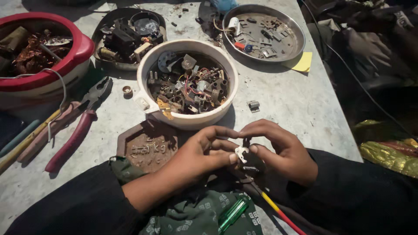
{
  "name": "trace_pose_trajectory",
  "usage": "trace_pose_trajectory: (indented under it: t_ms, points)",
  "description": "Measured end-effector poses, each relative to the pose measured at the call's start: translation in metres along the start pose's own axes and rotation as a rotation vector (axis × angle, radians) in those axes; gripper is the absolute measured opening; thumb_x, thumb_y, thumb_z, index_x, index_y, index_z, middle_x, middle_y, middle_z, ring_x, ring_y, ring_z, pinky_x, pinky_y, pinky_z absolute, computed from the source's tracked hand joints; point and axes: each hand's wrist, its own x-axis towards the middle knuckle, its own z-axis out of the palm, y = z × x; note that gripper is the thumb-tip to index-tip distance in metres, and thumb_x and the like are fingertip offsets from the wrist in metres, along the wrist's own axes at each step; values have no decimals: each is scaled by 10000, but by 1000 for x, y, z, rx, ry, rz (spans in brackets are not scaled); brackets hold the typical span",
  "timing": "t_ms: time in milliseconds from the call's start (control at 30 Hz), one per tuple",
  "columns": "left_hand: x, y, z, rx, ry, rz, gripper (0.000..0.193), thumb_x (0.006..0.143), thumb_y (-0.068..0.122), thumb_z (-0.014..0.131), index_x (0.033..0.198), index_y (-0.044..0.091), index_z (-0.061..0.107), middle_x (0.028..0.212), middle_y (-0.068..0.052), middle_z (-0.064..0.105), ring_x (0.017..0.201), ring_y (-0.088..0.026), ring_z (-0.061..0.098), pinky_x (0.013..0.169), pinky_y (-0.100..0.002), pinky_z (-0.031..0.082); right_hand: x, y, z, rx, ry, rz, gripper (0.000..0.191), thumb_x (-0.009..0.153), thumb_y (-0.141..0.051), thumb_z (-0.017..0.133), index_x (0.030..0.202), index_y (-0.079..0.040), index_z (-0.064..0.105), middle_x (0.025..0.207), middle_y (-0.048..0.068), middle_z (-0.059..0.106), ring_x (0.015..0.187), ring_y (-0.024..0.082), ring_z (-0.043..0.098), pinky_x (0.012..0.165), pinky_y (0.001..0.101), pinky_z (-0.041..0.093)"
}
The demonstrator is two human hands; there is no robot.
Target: The person sorts through a container of electronic scrap and selects a small component. They then use a screwdriver to manipulate and disassemble the component on a cluttered workbench.
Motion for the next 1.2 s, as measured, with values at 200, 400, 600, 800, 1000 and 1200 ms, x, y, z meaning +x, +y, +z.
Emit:
trace_pose_trajectory:
  t_ms: [200,400,600,800,1000,1200]
  points:
    - [-2,3,-1,-86,-38,4,503,923,96,702,1386,-3,530,1073,-116,686,947,-176,704,848,-332,596,-2,8,-2,18,13,19,273,923,-31,675,1194,4,669,1146,106,694,1101,203,667,978,335,515]
    - [-1,0,1,65,98,49,369,909,121,738,1232,-26,636,1060,-79,722,934,-143,712,801,-306,610,-6,12,-2,437,7,461,203,981,-120,643,1108,25,707,892,36,694,798,102,633,700,270,522]
    - [-3,0,0,111,115,11,281,925,142,759,1131,-37,693,963,-103,726,831,-137,693,741,-294,591,-8,14,0,696,-116,597,241,1028,-183,587,1138,20,657,808,30,649,722,86,603,652,239,497]
    - [-3,0,4,-66,167,-25,254,910,137,749,1055,-46,648,921,-94,701,778,-165,701,700,-331,617,-4,9,-1,747,-123,555,272,1037,-234,555,1181,-28,660,747,10,656,537,21,519,477,182,404]
    - [0,-7,-3,1,153,112,240,979,191,646,1140,19,595,979,-79,673,871,-149,680,754,-326,608,5,14,-5,439,-28,504,286,1014,-178,584,1210,12,668,995,47,700,895,108,647,789,286,545]
    - [0,-12,-2,-6,217,286,192,1016,181,601,1143,43,558,1039,-57,604,962,-131,627,825,-328,620,7,36,-24,9,95,89,466,1027,-152,611,1459,-24,494,1398,125,557,1286,211,562,1072,347,473]
